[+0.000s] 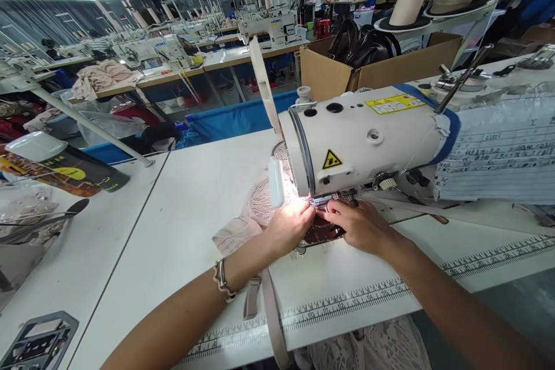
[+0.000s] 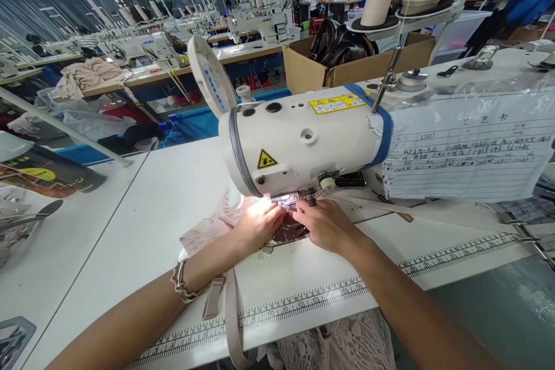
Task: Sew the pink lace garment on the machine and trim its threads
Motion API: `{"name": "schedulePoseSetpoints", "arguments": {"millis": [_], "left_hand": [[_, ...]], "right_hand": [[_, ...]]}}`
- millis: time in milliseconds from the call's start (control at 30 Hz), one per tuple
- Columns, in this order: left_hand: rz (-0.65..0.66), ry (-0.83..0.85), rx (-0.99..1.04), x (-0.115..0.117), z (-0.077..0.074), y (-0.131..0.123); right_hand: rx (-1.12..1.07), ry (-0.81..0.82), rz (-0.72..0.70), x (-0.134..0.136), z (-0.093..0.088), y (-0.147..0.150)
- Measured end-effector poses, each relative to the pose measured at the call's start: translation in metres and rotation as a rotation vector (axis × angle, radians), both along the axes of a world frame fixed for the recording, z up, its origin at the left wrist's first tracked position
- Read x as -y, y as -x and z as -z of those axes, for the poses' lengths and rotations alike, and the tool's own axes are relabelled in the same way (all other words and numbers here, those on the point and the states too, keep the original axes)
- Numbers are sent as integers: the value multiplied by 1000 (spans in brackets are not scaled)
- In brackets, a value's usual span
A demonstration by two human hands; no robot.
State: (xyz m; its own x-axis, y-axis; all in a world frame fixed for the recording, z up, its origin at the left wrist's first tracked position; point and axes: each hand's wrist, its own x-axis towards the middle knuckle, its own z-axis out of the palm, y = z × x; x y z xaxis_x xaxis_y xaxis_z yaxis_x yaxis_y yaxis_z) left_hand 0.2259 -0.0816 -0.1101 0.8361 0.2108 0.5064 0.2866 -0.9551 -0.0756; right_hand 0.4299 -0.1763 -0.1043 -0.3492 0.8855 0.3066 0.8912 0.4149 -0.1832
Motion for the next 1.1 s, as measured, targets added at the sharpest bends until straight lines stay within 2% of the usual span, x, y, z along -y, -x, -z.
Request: {"name": "schedulePoseSetpoints", "arguments": {"millis": [133, 267, 433, 567, 733, 833, 900, 967, 1033, 1100], "left_hand": [[50, 2, -39, 4, -8, 3], [19, 56, -104, 15, -14, 8], [26, 85, -120, 23, -8, 15], [45, 46, -110, 23, -7, 16], [41, -10, -139, 22, -5, 17], [31, -33, -160, 23, -3, 18], [21, -26, -168, 24, -3, 18], [17, -17, -181, 24, -4, 18], [18, -17, -186, 24, -6, 18], [18, -25, -181, 24, -8, 18]], "right_hand": [[1, -20, 1, -1, 0, 0], [-16, -47, 30, -3, 3, -4], [-11, -47, 57, -1, 10, -4], [44, -166, 151, -2, 8, 1], [124, -258, 376, 10, -17, -10], [183, -223, 667, 43, -27, -30], [214, -90, 889, 72, -25, -45], [239, -3, 1042, 97, -18, -58], [264, 25, 1085, 113, -9, -68], [266, 2, 1084, 117, -3, -74]]}}
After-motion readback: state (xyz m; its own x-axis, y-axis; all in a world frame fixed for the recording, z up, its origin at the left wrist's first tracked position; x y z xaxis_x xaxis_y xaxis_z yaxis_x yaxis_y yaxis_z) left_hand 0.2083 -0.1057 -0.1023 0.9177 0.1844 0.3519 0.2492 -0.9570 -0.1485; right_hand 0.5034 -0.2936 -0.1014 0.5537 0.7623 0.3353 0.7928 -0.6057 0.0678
